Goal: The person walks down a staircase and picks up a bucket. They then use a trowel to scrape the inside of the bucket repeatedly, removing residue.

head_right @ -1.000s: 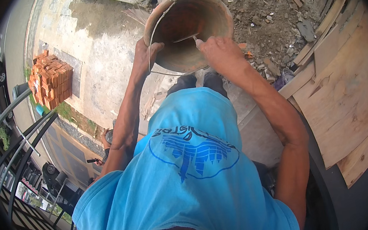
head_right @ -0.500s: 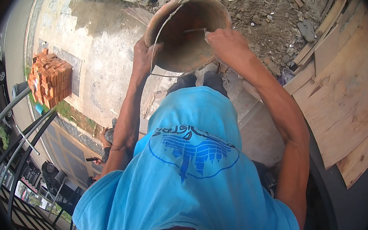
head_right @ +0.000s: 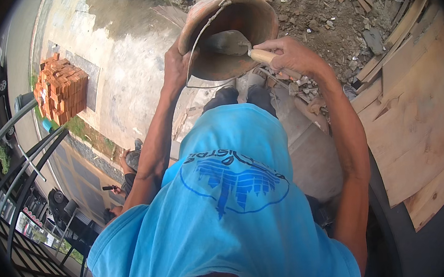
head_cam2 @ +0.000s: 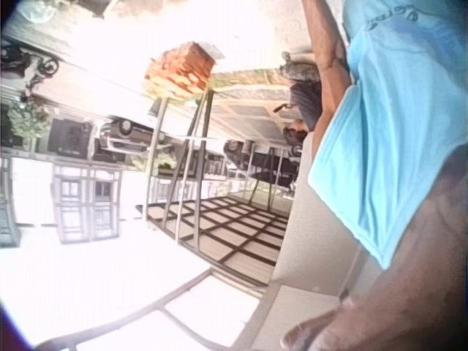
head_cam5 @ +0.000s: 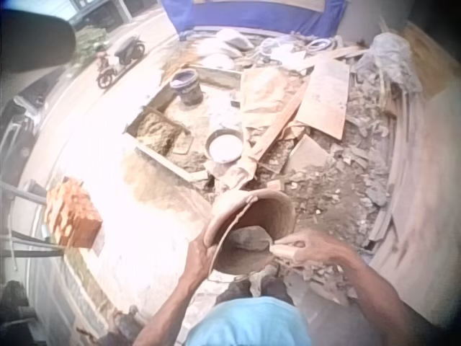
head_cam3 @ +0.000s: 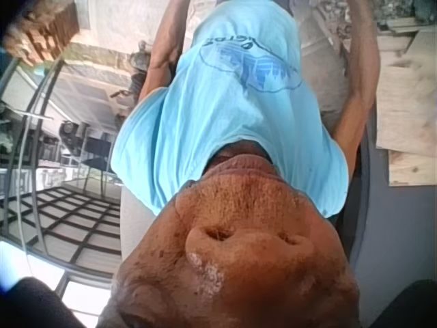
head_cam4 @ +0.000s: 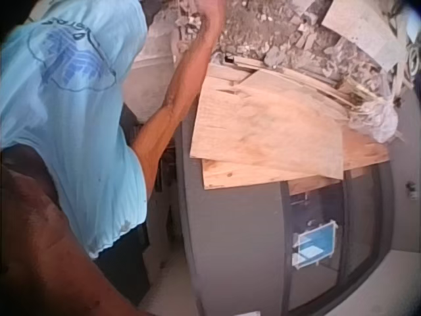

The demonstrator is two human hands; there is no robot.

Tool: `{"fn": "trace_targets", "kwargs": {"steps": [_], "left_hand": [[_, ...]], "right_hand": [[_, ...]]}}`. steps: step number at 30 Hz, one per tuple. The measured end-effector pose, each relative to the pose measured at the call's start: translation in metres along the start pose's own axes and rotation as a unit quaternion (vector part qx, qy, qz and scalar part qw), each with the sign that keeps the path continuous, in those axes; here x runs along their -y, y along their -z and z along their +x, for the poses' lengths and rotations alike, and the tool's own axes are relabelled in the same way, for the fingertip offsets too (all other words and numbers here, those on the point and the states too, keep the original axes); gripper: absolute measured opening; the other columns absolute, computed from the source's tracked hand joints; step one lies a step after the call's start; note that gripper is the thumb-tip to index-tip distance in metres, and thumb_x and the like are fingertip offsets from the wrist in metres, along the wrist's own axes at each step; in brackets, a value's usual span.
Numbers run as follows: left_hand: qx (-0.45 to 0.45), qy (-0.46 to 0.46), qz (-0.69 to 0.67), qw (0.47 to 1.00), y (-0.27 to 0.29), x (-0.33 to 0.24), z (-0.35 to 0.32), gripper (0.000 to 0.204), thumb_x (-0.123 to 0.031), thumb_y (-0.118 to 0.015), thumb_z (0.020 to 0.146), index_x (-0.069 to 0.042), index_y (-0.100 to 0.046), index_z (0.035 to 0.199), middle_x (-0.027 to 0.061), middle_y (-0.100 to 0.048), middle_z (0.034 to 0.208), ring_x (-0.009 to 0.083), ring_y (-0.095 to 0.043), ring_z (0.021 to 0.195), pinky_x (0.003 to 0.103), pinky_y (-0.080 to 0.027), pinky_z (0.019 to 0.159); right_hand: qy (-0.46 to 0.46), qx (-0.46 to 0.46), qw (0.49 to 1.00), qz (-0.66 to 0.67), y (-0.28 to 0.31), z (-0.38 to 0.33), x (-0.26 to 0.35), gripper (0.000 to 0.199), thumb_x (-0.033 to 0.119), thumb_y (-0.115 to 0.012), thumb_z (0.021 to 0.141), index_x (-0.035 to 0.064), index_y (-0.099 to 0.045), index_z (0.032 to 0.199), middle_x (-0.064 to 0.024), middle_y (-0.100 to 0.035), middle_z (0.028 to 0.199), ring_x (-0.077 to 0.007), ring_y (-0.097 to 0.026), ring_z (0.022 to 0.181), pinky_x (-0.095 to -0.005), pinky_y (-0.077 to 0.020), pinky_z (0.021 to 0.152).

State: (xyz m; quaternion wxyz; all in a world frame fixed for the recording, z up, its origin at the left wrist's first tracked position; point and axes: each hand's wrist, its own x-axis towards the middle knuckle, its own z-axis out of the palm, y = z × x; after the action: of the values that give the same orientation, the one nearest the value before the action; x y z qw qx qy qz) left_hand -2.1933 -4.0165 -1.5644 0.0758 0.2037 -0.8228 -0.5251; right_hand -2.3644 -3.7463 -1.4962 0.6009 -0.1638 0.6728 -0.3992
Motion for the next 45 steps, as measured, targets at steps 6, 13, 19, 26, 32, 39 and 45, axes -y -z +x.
{"fn": "trace_targets", "kwargs": {"steps": [6,13,19,26,32,39,45], "left_hand": [[-0.049,0.096,-0.030,0.994,0.032,0.013,-0.001,0.054,-0.008,-0.067,0.081,0.000,-0.058,0.134,0.0262,-0.071,0.100,0.0353,-0.070,0.091,0.042,-0.052,0.084],[-0.031,0.183,-0.072,0.980,0.049,0.014,0.001,0.031,-0.023,-0.064,0.081,0.006,-0.062,0.093,0.0039,-0.055,0.072,0.0138,-0.048,0.064,0.033,-0.040,0.058],[-0.054,0.200,-0.135,0.969,0.019,0.020,-0.006,0.027,-0.024,-0.064,0.082,0.003,-0.060,0.083,0.0023,-0.053,0.064,0.0135,-0.047,0.057,0.034,-0.038,0.052],[-0.015,0.233,-0.131,0.963,0.021,0.023,-0.012,0.026,-0.022,-0.066,0.082,0.004,-0.062,0.083,0.0035,-0.055,0.066,0.0137,-0.049,0.060,0.033,-0.040,0.056],[-0.014,0.200,-0.118,0.973,0.033,0.012,-0.017,0.029,-0.021,-0.064,0.083,0.006,-0.064,0.093,0.0051,-0.060,0.072,0.0144,-0.055,0.064,0.033,-0.044,0.058],[0.027,0.218,0.002,0.975,0.043,-0.003,-0.007,0.026,-0.014,-0.061,0.076,0.005,-0.061,0.093,0.0067,-0.059,0.071,0.0167,-0.053,0.062,0.034,-0.045,0.057],[0.008,0.142,0.030,0.989,0.035,-0.004,-0.002,0.022,-0.011,-0.060,0.076,0.006,-0.060,0.089,0.0074,-0.057,0.068,0.0170,-0.053,0.059,0.035,-0.045,0.056]], "right_hand": [[0.069,-0.236,0.969,-0.020,-0.016,-0.086,-0.016,0.071,0.010,-0.058,0.069,0.0047,-0.057,0.140,-0.0169,-0.068,0.119,-0.0249,-0.068,0.093,-0.0371,-0.0546,0.083],[-0.064,-0.484,0.831,-0.269,-0.005,-0.101,-0.159,0.066,0.009,-0.055,0.076,0.0109,-0.053,0.142,-0.0236,-0.067,0.120,-0.0412,-0.065,0.108,-0.0431,-0.0496,0.094],[-0.012,-0.466,0.859,-0.214,-0.016,-0.090,-0.111,0.062,0.016,-0.058,0.077,0.0084,-0.057,0.138,-0.0230,-0.068,0.116,-0.0388,-0.067,0.104,-0.0422,-0.0501,0.092],[0.079,-0.432,0.874,-0.210,-0.049,-0.053,-0.075,0.062,0.010,-0.060,0.079,0.0093,-0.055,0.140,-0.0224,-0.067,0.120,-0.0386,-0.068,0.102,-0.0425,-0.0528,0.090],[0.039,-0.338,0.817,-0.466,-0.064,-0.063,-0.053,0.070,0.007,-0.063,0.083,0.0257,-0.048,0.149,-0.0151,-0.062,0.106,-0.0335,-0.066,0.085,-0.0439,-0.0551,0.075],[0.119,-0.286,0.682,-0.663,-0.060,-0.039,-0.060,0.073,0.006,-0.060,0.085,0.0337,-0.044,0.151,-0.0066,-0.055,0.097,-0.0244,-0.060,0.083,-0.0374,-0.0512,0.065],[0.112,-0.349,0.592,-0.718,-0.030,-0.019,-0.033,0.072,0.010,-0.063,0.084,0.0381,-0.047,0.149,0.0003,-0.053,0.091,-0.0195,-0.058,0.080,-0.0334,-0.0459,0.061]]}}
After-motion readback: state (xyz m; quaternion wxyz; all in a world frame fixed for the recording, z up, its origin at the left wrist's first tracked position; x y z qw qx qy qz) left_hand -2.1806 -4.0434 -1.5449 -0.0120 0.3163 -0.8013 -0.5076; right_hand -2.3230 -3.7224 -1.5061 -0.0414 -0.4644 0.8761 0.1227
